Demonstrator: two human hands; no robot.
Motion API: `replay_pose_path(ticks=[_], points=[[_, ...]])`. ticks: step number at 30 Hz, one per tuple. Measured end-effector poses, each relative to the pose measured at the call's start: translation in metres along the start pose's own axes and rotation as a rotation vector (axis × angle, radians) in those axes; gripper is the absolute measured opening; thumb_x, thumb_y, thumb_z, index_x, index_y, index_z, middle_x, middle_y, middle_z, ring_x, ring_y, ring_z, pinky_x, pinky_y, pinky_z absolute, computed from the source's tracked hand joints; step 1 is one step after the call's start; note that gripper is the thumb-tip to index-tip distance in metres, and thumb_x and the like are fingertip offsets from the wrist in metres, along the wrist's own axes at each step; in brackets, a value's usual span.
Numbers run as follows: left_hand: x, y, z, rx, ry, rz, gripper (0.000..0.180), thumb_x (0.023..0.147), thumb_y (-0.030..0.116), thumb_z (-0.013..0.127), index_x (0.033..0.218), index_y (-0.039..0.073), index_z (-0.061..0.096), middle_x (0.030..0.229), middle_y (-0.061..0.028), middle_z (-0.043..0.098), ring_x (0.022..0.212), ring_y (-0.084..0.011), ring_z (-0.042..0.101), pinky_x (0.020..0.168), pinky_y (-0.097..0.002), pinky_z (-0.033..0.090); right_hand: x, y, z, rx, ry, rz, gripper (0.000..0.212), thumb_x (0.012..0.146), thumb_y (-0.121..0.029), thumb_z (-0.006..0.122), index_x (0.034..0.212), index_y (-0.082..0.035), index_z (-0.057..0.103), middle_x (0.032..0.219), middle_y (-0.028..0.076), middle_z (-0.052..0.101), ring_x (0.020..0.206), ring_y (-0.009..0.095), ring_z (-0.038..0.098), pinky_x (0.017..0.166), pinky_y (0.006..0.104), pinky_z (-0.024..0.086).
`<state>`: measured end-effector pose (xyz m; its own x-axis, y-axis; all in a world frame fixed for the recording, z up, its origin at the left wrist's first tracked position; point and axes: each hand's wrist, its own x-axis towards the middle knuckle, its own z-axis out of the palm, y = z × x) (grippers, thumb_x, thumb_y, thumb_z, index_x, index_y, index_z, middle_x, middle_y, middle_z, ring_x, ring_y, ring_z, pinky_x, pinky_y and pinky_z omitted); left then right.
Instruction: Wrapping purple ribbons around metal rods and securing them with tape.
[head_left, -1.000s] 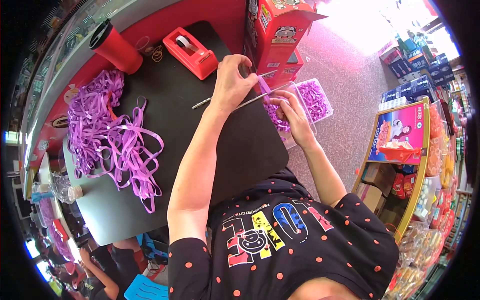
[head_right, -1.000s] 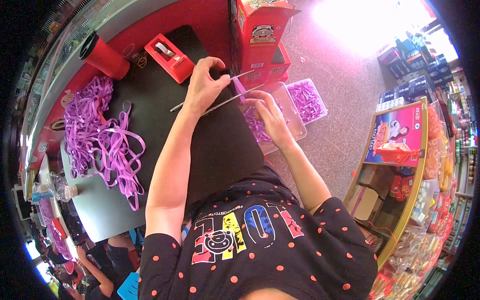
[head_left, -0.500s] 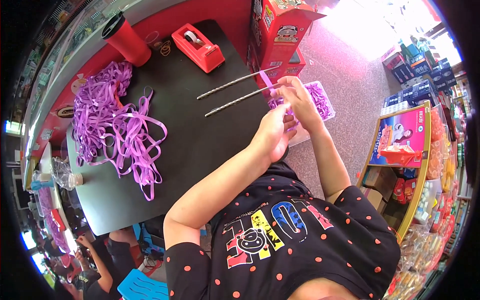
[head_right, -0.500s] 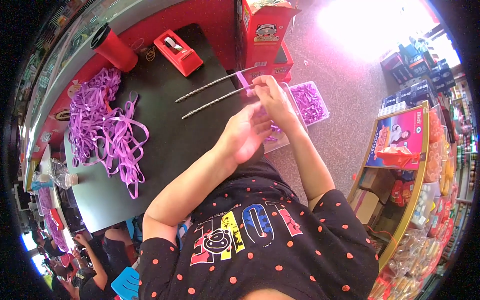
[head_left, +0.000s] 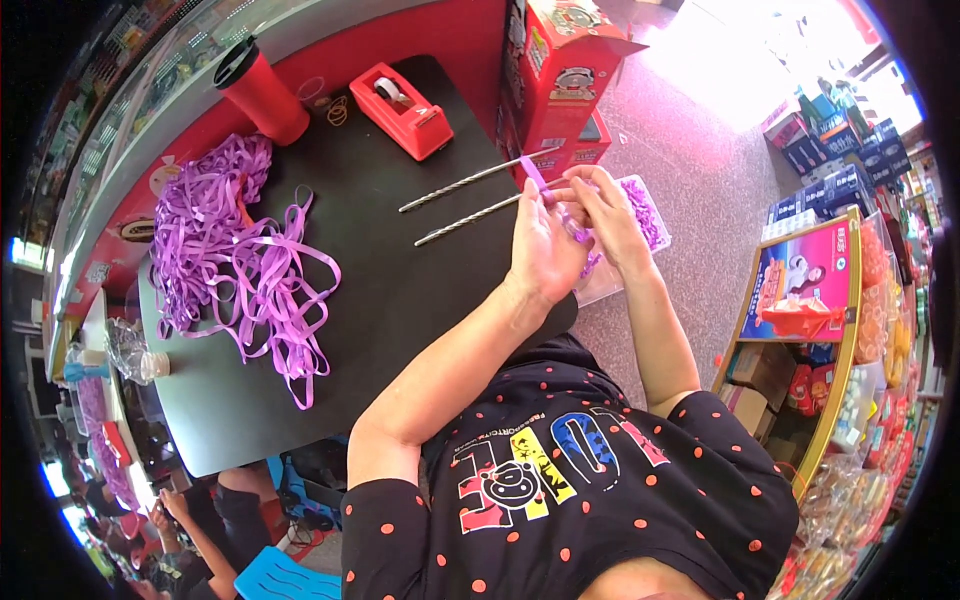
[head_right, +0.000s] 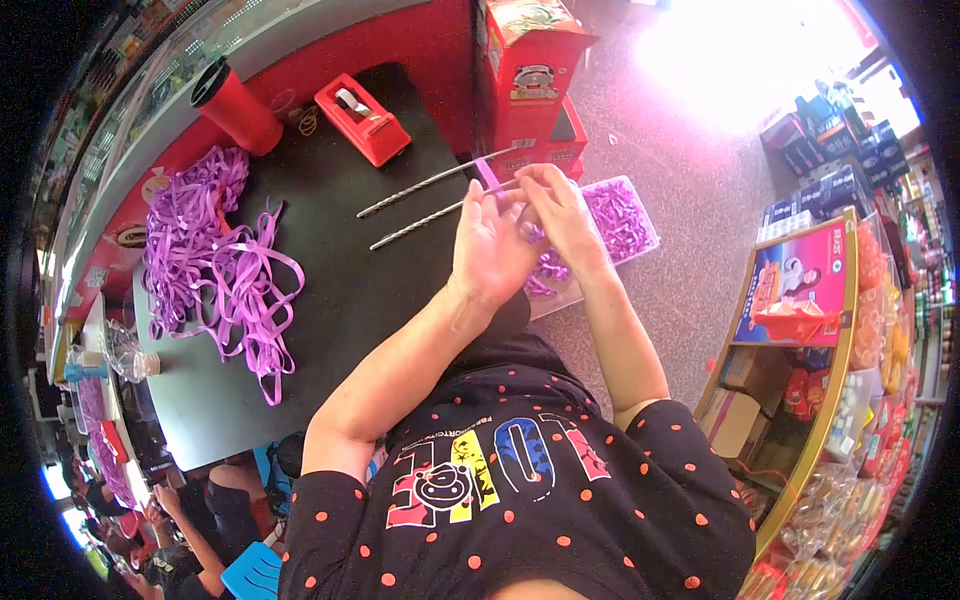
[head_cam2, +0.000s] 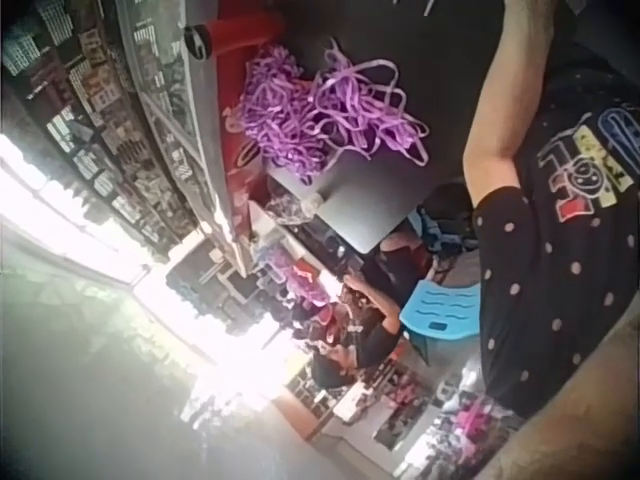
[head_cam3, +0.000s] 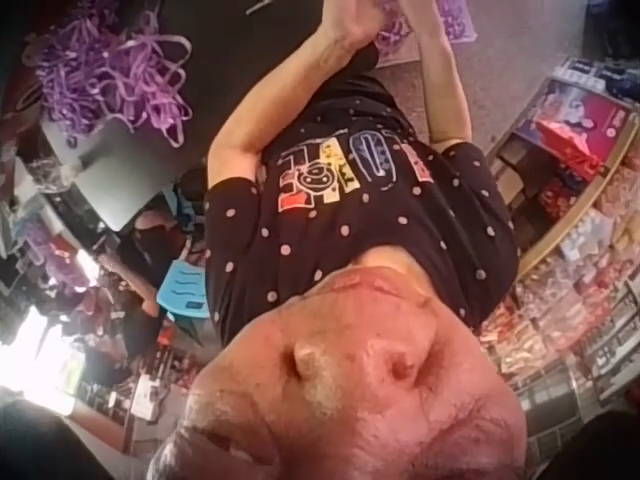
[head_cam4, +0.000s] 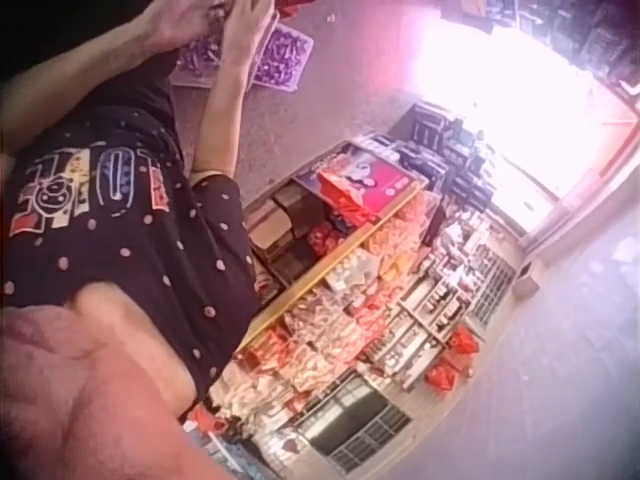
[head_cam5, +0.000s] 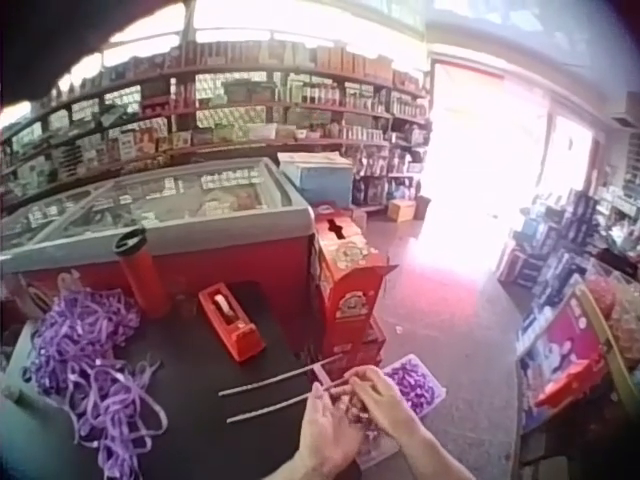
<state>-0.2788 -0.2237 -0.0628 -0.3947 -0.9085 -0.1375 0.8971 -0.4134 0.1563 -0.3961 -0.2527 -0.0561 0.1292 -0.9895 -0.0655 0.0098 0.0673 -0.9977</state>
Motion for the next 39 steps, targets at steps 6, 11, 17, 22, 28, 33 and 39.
replay_pose_path(ticks=[6,11,17,22,28,33,39], points=[[-0.013,0.001,0.013,0.062,0.041,-0.01,0.089,0.09,0.066,0.036,0.148,0.025,-0.018,0.157,-0.0077,-0.016,0.144,-0.0262,-0.015,0.113,-0.0539,-0.003,0.035,-0.072,0.044,-0.556,0.104,-0.433,0.02,0.093,-0.011,0.056,0.107,0.0,0.067,0.1,0.008,0.07,0.094,0.013,0.065,0.083,0.0244,0.048],[-0.007,-0.003,0.001,0.008,-0.053,-0.032,0.085,0.09,0.067,0.034,0.147,0.031,-0.019,0.158,-0.0077,-0.012,0.145,-0.0278,-0.013,0.113,-0.0542,-0.004,0.122,-0.082,0.097,-0.28,-0.192,-0.441,0.026,0.091,-0.018,0.061,0.109,-0.001,0.068,0.1,0.006,0.07,0.093,0.011,0.062,0.084,0.0226,0.045],[-0.004,-0.006,0.003,0.055,-0.028,-0.001,0.09,0.087,0.071,0.035,0.147,0.03,-0.019,0.157,-0.0083,-0.014,0.144,-0.0274,-0.017,0.113,-0.0531,-0.006,0.168,-0.084,0.118,-0.341,-0.398,0.242,0.025,0.083,-0.028,0.072,0.088,-0.003,0.071,0.069,-0.008,0.056,0.052,-0.001,0.031,0.045,0.0183,0.02],[-0.003,-0.005,0.002,0.048,0.035,0.022,0.105,0.084,0.072,0.043,0.147,0.018,-0.02,0.157,-0.0106,-0.016,0.143,-0.0264,-0.018,0.115,-0.0496,-0.004,0.166,-0.092,0.134,-0.356,-0.374,0.338,0.022,0.081,-0.029,0.074,0.082,-0.007,0.07,0.065,-0.009,0.055,0.049,0.0,0.028,0.045,0.0194,0.018],[-0.001,-0.007,0.003,0.034,0.05,0.03,0.107,0.084,0.071,0.046,0.147,0.016,-0.019,0.157,-0.0116,-0.014,0.144,-0.0268,-0.015,0.115,-0.049,-0.002,0.174,-0.089,0.136,-0.383,-0.329,0.39,0.018,0.078,-0.026,0.076,0.074,-0.011,0.066,0.067,-0.008,0.057,0.049,0.001,0.03,0.045,0.0195,0.019],[-0.003,-0.005,0.005,0.023,0.063,0.022,0.107,0.083,0.07,0.048,0.148,0.014,-0.018,0.157,-0.0128,-0.012,0.144,-0.0275,-0.013,0.115,-0.0484,0.0,0.167,-0.098,0.132,-0.286,-0.333,0.313,0.019,0.077,-0.025,0.077,0.073,-0.011,0.064,0.068,-0.007,0.056,0.05,0.001,0.032,0.045,0.0191,0.021],[-0.003,-0.005,0.003,0.011,0.059,0.032,0.108,0.083,0.07,0.049,0.148,0.013,-0.016,0.157,-0.013,-0.012,0.145,-0.0269,-0.013,0.115,-0.0487,0.001,0.144,-0.102,0.12,-0.248,-0.445,0.284,0.016,0.084,-0.023,0.071,0.082,-0.009,0.064,0.072,-0.006,0.055,0.052,0.0,0.032,0.045,0.0169,0.023]])
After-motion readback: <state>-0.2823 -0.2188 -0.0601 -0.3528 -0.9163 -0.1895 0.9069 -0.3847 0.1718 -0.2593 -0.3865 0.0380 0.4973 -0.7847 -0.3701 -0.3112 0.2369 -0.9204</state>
